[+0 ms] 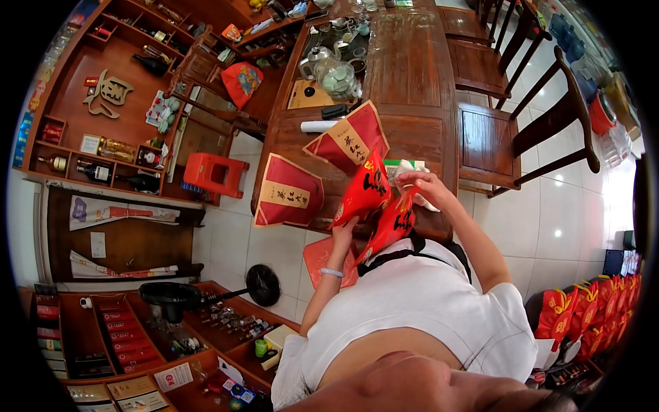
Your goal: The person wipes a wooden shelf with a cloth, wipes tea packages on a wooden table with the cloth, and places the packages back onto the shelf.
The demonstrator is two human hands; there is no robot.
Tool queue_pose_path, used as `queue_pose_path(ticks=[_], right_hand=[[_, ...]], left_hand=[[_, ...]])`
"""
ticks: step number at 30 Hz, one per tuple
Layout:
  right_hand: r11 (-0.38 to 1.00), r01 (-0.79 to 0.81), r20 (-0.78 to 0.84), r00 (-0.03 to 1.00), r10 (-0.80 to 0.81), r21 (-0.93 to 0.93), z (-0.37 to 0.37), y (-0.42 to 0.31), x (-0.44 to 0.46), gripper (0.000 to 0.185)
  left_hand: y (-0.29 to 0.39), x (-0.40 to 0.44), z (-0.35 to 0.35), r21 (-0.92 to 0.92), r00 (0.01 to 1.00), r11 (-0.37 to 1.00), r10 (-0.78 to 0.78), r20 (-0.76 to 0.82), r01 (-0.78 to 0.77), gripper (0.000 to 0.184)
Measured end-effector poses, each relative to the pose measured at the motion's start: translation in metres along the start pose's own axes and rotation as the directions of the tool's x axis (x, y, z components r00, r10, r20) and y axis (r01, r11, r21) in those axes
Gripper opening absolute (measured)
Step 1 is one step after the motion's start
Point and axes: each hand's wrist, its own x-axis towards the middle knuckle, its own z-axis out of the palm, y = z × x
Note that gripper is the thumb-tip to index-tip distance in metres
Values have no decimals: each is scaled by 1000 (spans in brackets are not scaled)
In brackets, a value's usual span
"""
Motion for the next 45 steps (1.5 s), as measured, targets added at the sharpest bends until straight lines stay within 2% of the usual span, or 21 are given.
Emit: queue_pose_path(ticks=[3, 6, 13, 15, 16, 18, 19, 21, 22, 23, 25, 27, 28, 30, 31, 33, 37, 39, 43, 45], right_hand=[[995, -89, 78, 993, 84, 53, -3, -4, -8, 57], [995, -99, 109, 989, 99, -2, -5, -8, -12, 60], [990, -141, 176, 975, 138, 5, 10, -21, -10, 59], [971, -168, 142, 971, 192, -169, 10, -16, -7, 49], [971, -168, 142, 971, 192, -169, 9, -13, -4, 49], [925, -17, 204, 974, 102, -380, 10, -11, 2, 36], [925, -17, 205, 973, 103, -380, 13, -12, 4, 36], [913, -146, 90, 977, 193, -380, 23, -20, 8, 28], [913, -146, 91, 977, 194, -380, 30, -27, 10, 28], [906, -333, -81, 943, 323, -260, 37, -35, 12, 26], [866, -488, -230, 860, 456, -108, 38, -35, 17, 25], [964, -204, -149, 972, 180, -170, 29, -16, 28, 25], [964, -204, -148, 973, 179, -170, 24, -12, 33, 25], [907, -127, -101, 991, 94, -402, 13, -7, 45, 27], [907, -126, -100, 991, 93, -402, 10, -4, 50, 27], [798, 91, 14, 995, -104, -595, 7, -3, 58, 28], [861, 3, 7, 1000, 0, -509, 11, -13, 68, 29], [910, -168, -41, 985, 165, -380, 14, -17, 72, 29], [883, -51, 21, 997, 69, -467, 12, -11, 84, 28], [862, 5, 24, 1000, 9, -508, 12, -8, 88, 28]], left_hand=[[3, -7, 1, -21, 998, 998, 67, 11, -67, 22], [9, -13, 0, -33, 1000, 999, -7, 22, 7, 23], [4, -10, 0, -61, 999, 998, 0, 33, 2, 22], [3, -10, 1, -67, 1000, 998, 2, 23, 0, 22], [2, -10, 1, -67, 1000, 998, 2, 23, 0, 22], [-3, -9, 0, -59, 1000, 998, 25, 12, -25, 22], [-8, -7, -3, -59, 1000, 998, 25, 11, -24, 22], [-15, -3, -8, -95, 998, 993, -61, 26, 63, 21], [-12, -4, -7, -96, 998, 993, -60, 25, 62, 21], [-10, -4, -5, -48, 998, 997, -61, -9, 60, 20], [-17, 0, -5, 0, 997, 998, -58, -43, 58, 19], [-34, 8, -8, -187, 997, 980, 71, -12, -72, 17], [-25, 4, -6, -186, 997, 980, 72, -12, -73, 17], [-11, -4, -5, -119, 999, 992, -44, -9, 42, 18], [-10, -4, -5, -119, 999, 992, -43, -9, 42, 18], [-10, -4, -7, 22, 997, 997, -76, 6, 76, 20], [-26, 4, -12, 54, 998, 997, -54, -14, 55, 22], [-30, 4, -13, -43, 998, 998, 54, 36, -52, 22], [-32, 5, -17, -100, 997, 994, 43, 71, -36, 22], [-30, 5, -17, -90, 991, 991, 103, 86, -95, 22]])
